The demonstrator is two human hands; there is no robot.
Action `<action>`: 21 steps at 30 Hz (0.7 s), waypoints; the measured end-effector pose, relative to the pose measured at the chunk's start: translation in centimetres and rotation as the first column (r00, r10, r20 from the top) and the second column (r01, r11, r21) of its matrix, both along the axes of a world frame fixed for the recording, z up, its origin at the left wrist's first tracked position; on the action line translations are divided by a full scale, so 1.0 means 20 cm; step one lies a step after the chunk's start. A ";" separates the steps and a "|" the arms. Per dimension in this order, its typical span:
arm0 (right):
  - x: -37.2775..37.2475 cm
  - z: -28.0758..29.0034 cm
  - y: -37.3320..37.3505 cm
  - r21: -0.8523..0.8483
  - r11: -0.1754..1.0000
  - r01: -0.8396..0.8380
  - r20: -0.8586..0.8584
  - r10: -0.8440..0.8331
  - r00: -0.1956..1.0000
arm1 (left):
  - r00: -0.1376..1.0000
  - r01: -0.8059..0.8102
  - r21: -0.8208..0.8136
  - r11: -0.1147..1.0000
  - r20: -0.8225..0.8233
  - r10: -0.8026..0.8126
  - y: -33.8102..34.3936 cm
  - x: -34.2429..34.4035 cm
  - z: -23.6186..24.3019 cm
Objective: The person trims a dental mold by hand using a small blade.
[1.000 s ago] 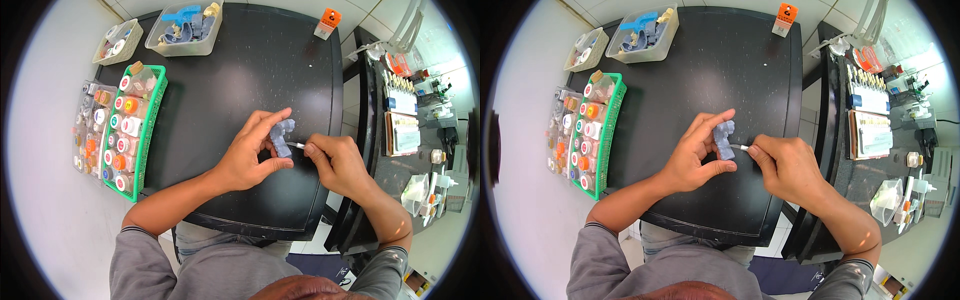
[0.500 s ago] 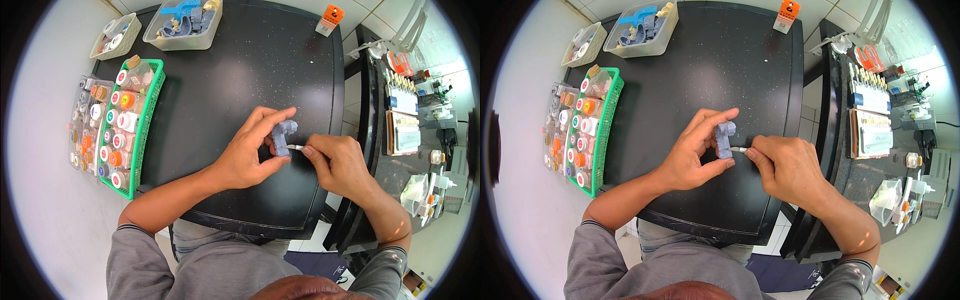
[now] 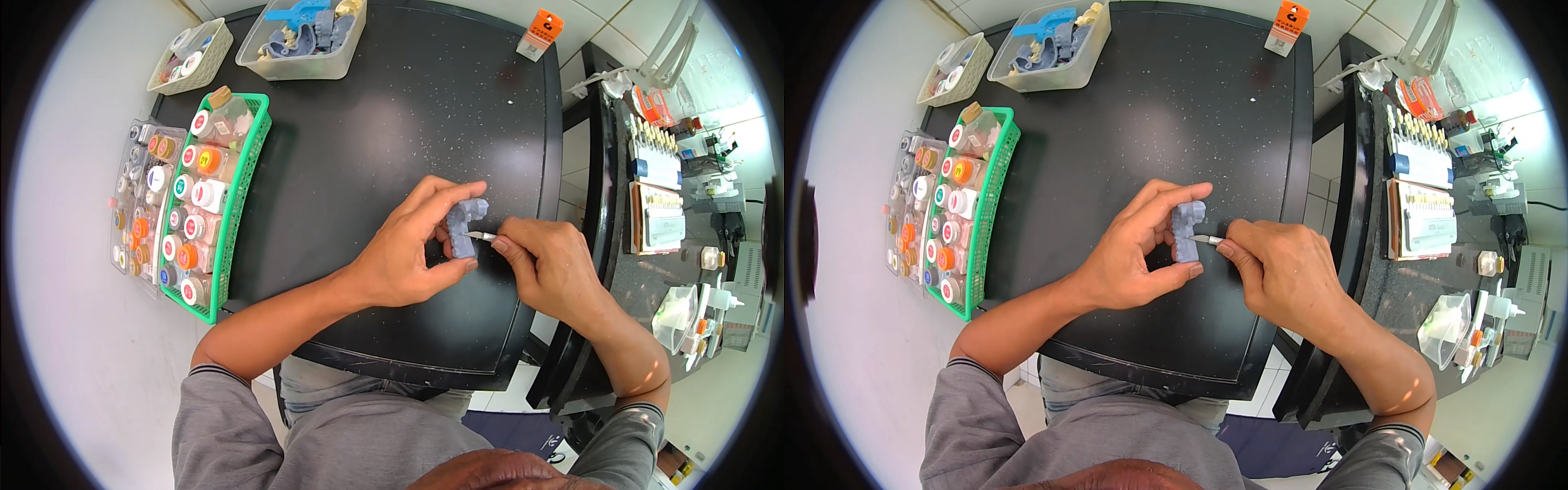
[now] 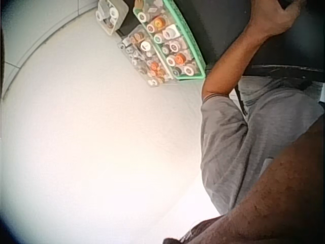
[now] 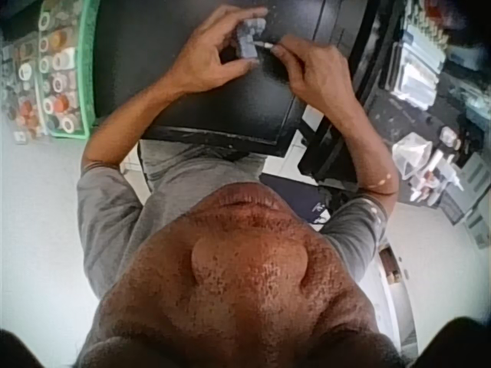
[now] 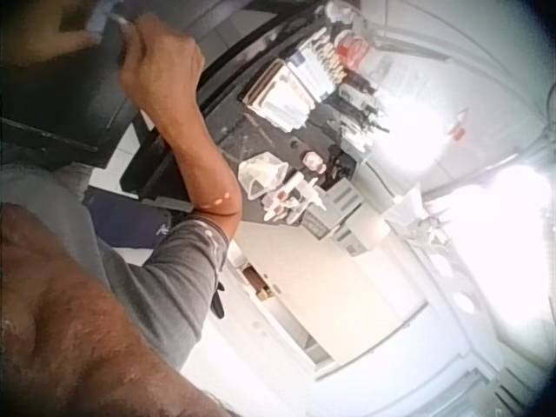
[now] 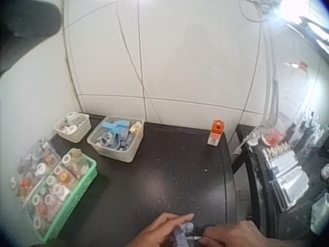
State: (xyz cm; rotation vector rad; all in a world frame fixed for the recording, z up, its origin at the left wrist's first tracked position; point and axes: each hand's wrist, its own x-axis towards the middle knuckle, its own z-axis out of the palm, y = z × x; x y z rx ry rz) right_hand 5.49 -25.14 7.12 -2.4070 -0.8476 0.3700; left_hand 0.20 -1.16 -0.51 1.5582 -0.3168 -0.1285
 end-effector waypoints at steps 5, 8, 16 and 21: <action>0.00 -0.01 0.00 -0.023 1.000 0.003 0.026 -0.003 1.000 | 0.997 0.073 0.026 0.997 -0.024 -0.073 0.02 0.01 0.03; 0.00 -0.01 0.00 -0.023 1.000 0.004 0.022 -0.004 1.000 | 0.998 0.057 0.003 0.998 -0.028 -0.057 0.01 0.01 0.02; -0.01 -0.02 0.01 -0.003 1.000 0.015 0.046 -0.015 0.999 | 0.999 0.035 -0.059 0.998 -0.017 -0.036 0.00 0.01 0.00; -0.02 -0.03 0.01 0.003 1.000 0.018 0.074 -0.018 0.997 | 0.999 0.040 -0.076 0.996 -0.031 -0.042 0.00 0.01 0.01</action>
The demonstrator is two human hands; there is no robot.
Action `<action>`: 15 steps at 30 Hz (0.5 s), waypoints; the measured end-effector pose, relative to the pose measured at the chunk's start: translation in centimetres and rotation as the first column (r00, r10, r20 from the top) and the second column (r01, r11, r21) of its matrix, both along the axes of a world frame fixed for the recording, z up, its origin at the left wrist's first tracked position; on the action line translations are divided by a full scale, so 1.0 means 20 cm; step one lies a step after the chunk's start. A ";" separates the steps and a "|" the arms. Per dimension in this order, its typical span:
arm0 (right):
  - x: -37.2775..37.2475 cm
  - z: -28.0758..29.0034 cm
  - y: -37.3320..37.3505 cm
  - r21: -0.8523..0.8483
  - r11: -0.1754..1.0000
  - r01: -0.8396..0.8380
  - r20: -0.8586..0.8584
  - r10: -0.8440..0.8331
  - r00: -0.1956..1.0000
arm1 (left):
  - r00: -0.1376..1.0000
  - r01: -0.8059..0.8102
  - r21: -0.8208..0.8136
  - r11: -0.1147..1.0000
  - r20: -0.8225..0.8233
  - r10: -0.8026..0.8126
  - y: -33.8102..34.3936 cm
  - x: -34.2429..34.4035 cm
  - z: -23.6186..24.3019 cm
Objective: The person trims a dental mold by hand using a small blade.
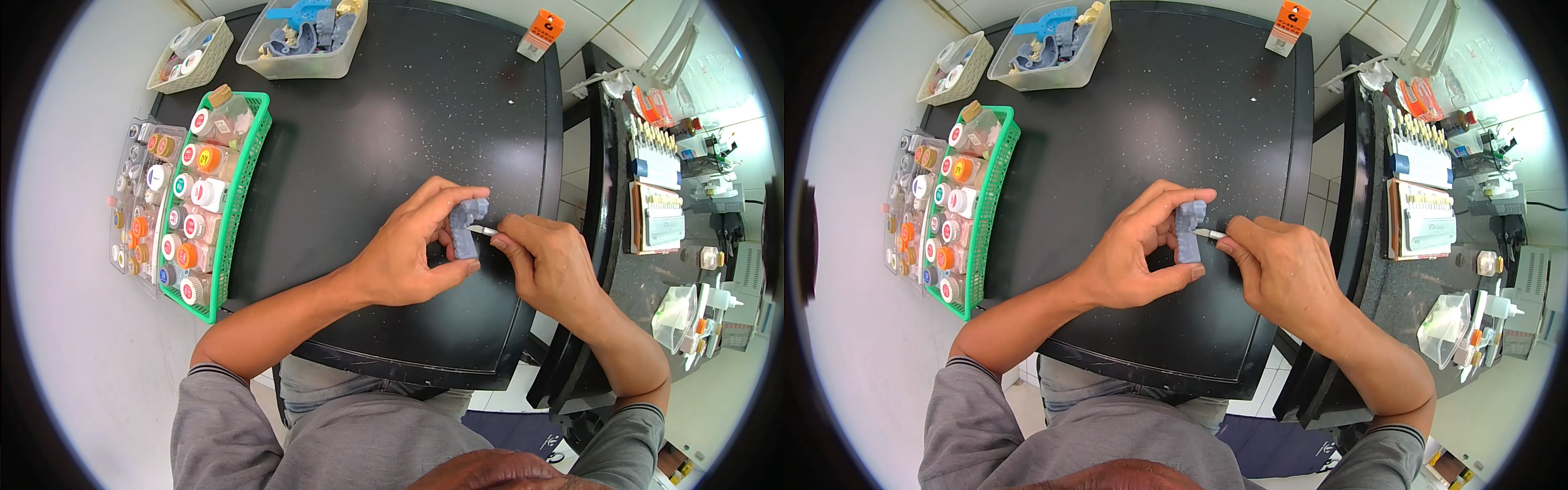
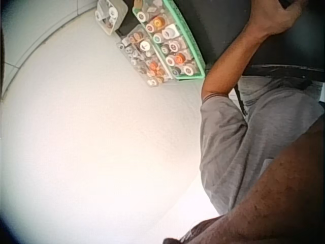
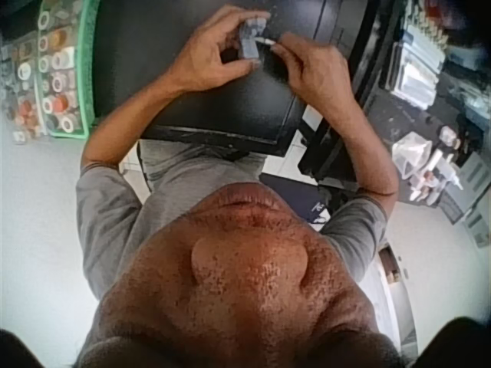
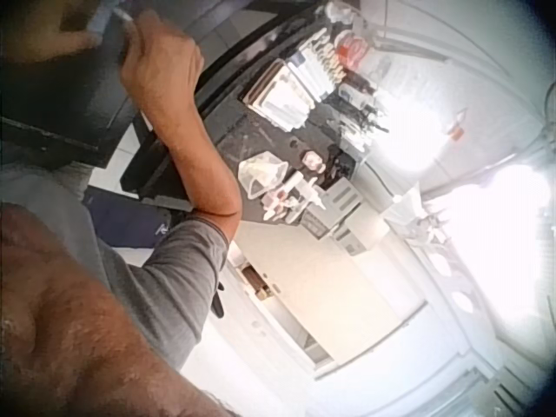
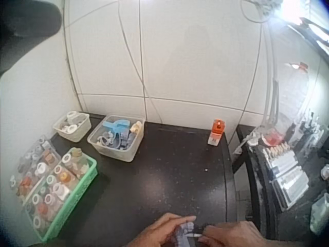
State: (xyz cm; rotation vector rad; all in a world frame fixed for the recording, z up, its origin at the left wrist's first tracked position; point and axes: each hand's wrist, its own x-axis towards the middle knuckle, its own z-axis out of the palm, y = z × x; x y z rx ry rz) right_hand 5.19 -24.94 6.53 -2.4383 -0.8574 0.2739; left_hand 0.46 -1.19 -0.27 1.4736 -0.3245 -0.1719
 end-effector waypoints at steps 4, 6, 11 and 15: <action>0.00 -0.01 0.00 0.008 1.000 -0.002 0.029 0.002 1.000 | 1.000 -0.004 -0.022 1.000 -0.016 0.003 0.00 0.00 0.02; -0.01 -0.02 0.00 0.017 1.000 -0.002 0.042 0.002 0.999 | 0.999 -0.006 -0.037 0.999 -0.036 0.004 0.00 0.00 0.02; -0.02 -0.04 0.00 0.016 1.000 -0.005 0.079 0.004 0.997 | 0.996 -0.008 -0.060 0.998 -0.084 0.003 0.00 0.01 0.04; -0.02 -0.03 0.00 0.017 1.000 -0.005 0.097 0.003 0.995 | 0.994 -0.028 -0.044 0.999 -0.105 0.023 -0.01 0.00 0.05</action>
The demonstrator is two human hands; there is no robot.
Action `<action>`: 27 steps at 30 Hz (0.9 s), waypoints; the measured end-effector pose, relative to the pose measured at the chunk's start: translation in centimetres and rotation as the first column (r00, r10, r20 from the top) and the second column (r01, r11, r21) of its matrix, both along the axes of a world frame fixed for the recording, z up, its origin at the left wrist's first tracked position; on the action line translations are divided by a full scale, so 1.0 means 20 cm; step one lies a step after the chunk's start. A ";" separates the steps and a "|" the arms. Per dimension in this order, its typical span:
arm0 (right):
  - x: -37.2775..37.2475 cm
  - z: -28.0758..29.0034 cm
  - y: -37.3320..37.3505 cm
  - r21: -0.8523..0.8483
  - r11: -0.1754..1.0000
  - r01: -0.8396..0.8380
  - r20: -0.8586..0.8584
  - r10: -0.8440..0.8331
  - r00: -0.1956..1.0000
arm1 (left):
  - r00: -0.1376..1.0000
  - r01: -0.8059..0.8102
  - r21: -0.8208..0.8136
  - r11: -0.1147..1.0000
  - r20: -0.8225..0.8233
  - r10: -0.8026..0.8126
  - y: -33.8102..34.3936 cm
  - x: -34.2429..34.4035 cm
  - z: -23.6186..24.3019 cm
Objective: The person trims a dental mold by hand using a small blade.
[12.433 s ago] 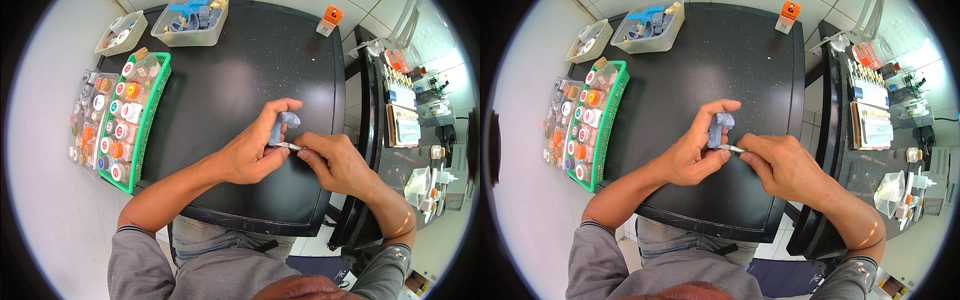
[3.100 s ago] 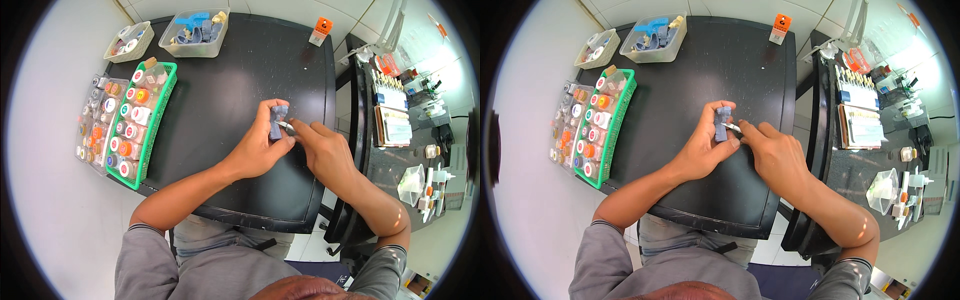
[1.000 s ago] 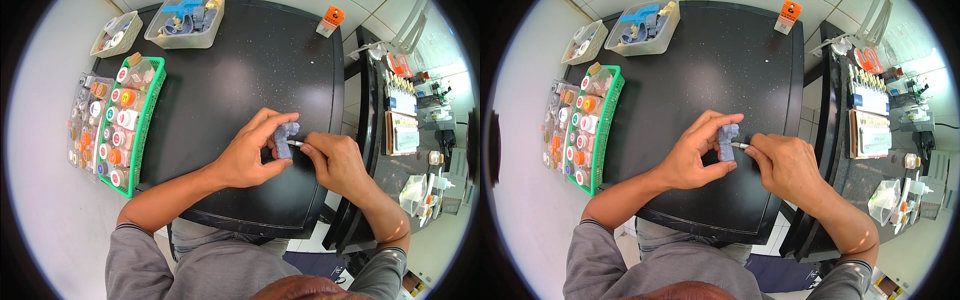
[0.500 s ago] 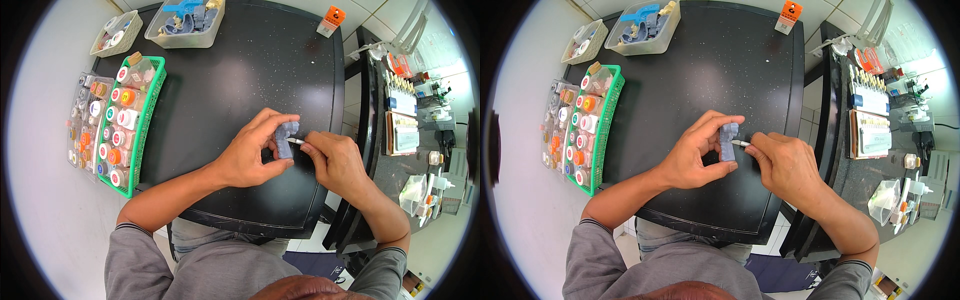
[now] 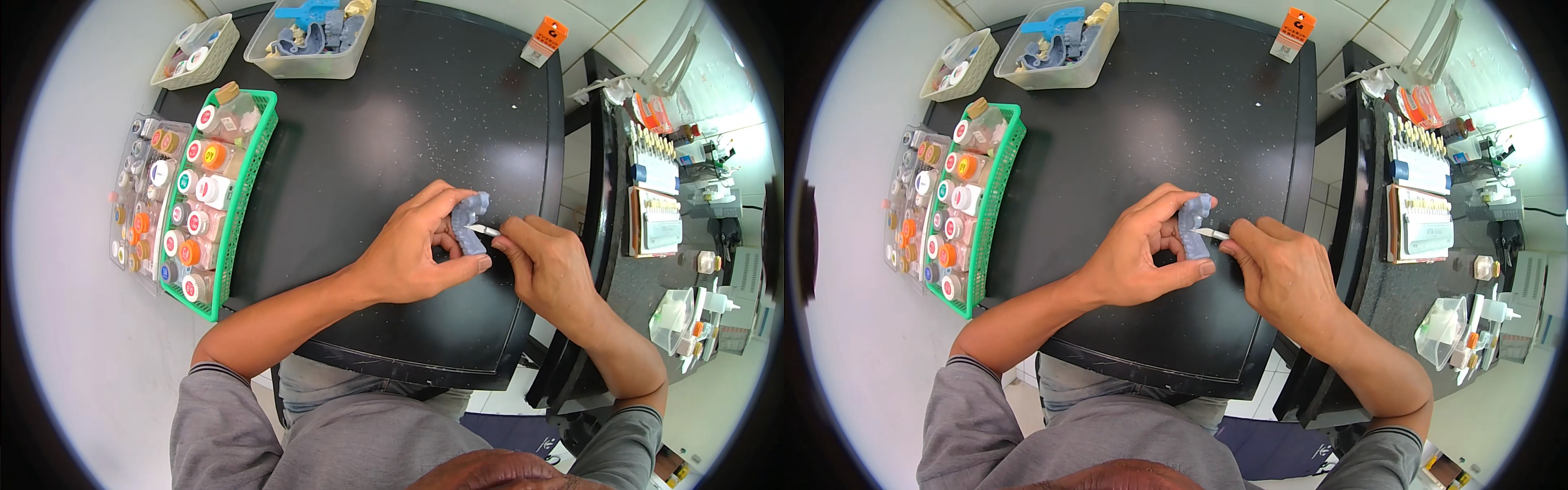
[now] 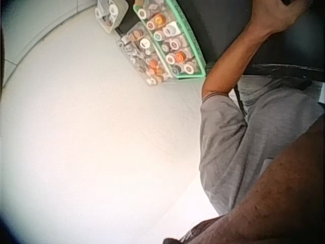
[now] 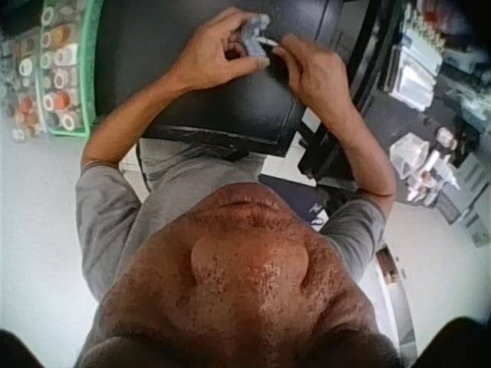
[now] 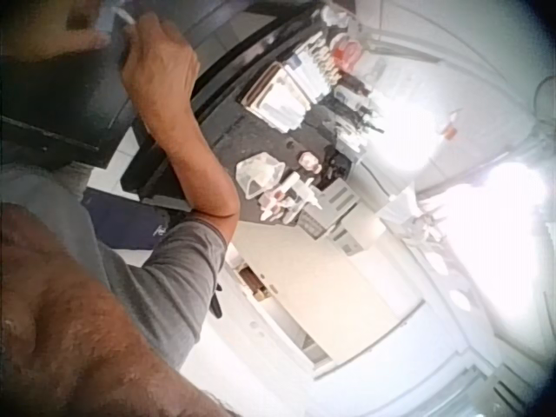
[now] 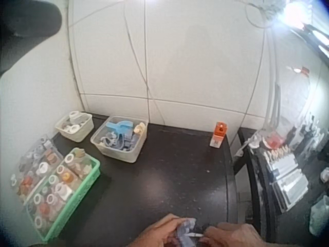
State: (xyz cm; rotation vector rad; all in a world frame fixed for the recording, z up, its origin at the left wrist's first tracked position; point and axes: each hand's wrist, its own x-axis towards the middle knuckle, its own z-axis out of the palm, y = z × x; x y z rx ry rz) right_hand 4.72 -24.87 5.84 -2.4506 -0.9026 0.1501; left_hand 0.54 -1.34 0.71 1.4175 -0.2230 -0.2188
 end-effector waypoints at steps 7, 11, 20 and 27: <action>0.01 0.00 0.00 0.025 1.000 -0.001 0.027 0.000 1.000 | 0.999 -0.007 0.004 1.000 -0.053 0.008 0.01 0.00 -0.01; 0.01 0.00 0.00 0.040 0.999 0.006 0.040 -0.008 0.999 | 0.997 -0.021 -0.044 0.999 -0.080 0.018 0.00 0.00 -0.02; 0.03 0.04 0.00 0.059 0.997 0.055 -0.026 -0.054 0.998 | 0.999 -0.024 -0.025 0.999 -0.036 0.023 0.01 0.00 -0.01; 0.04 0.06 0.00 -0.003 1.000 0.028 -0.076 -0.028 0.997 | 0.999 0.027 0.020 0.999 0.022 -0.027 0.02 0.00 -0.03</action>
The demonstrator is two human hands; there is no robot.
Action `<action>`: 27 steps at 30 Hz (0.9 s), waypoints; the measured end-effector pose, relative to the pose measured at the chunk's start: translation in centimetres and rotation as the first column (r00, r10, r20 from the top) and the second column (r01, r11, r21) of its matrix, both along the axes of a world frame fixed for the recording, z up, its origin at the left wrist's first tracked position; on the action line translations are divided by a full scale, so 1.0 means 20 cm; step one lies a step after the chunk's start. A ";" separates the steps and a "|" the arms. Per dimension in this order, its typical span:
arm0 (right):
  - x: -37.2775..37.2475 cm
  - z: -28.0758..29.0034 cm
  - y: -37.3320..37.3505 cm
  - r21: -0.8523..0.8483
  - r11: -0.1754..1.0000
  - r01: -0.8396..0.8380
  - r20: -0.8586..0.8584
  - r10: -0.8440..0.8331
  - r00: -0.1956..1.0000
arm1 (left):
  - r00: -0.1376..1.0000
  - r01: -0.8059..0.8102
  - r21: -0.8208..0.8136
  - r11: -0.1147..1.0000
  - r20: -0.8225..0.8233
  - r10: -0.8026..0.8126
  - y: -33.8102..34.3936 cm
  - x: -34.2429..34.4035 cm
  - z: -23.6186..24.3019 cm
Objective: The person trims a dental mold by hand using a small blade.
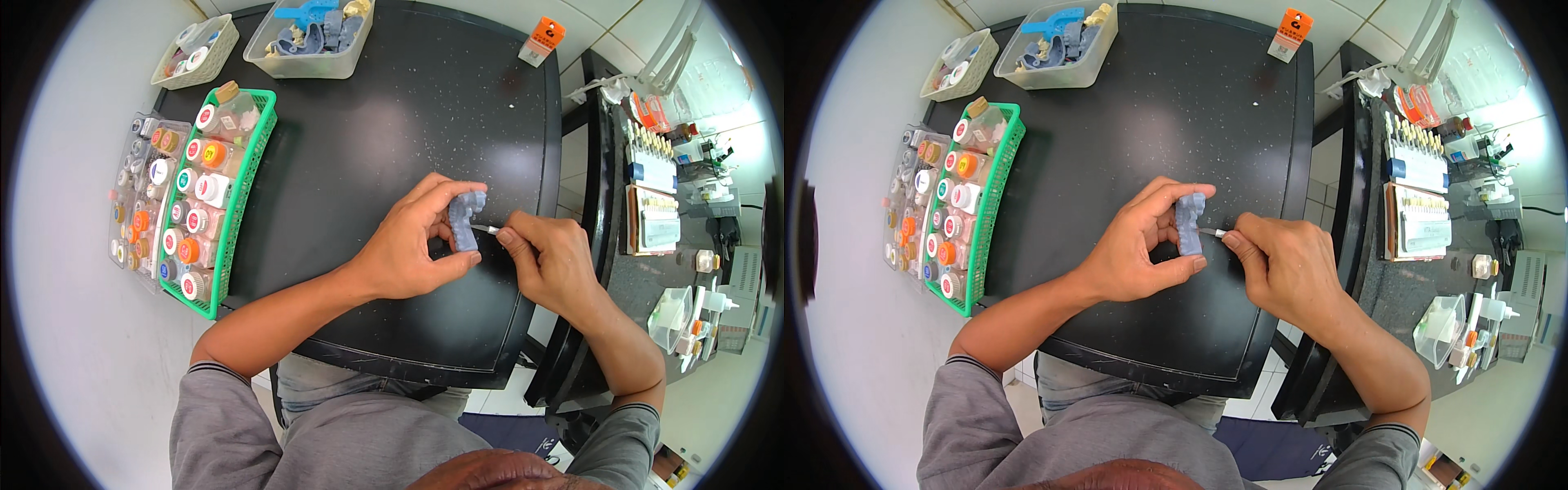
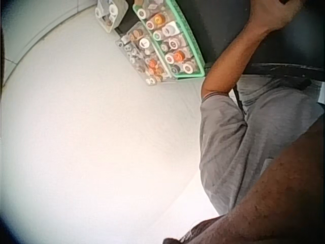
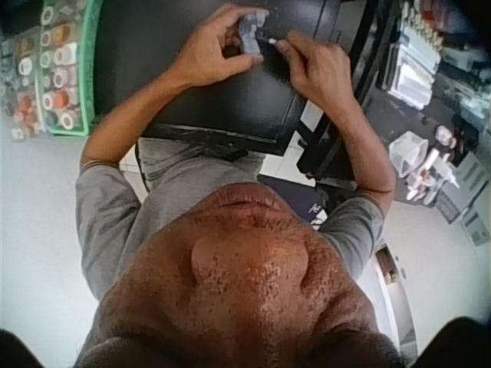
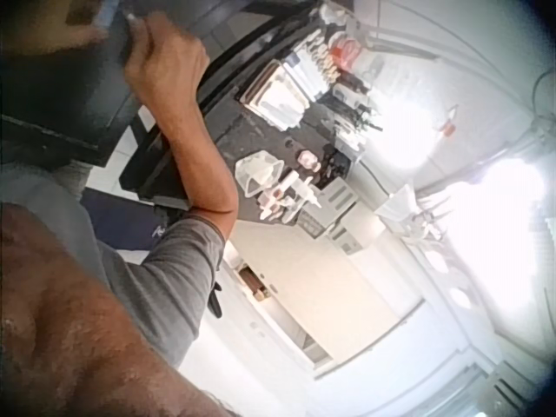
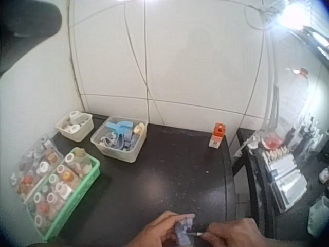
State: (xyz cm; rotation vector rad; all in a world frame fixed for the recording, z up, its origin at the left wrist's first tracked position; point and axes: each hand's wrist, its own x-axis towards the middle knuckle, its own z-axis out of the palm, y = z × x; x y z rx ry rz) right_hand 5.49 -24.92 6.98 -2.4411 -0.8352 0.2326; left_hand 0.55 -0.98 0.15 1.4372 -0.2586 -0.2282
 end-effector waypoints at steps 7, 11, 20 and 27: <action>0.00 -0.01 0.00 -0.022 1.000 -0.007 0.002 0.007 1.000 | 1.000 0.030 -0.021 0.999 0.000 -0.030 0.00 0.00 0.01; 0.00 -0.02 0.00 -0.020 1.000 -0.006 0.010 0.006 1.000 | 0.999 0.032 -0.014 0.999 -0.005 -0.032 0.01 0.00 0.01; 0.00 -0.02 0.00 -0.031 0.999 -0.008 -0.027 0.008 1.000 | 0.998 0.056 -0.051 0.997 -0.034 -0.058 0.02 0.00 0.00; 0.00 -0.04 0.00 0.014 1.000 -0.003 0.017 0.003 1.000 | 0.997 0.050 -0.071 0.996 -0.059 -0.054 0.02 0.01 0.01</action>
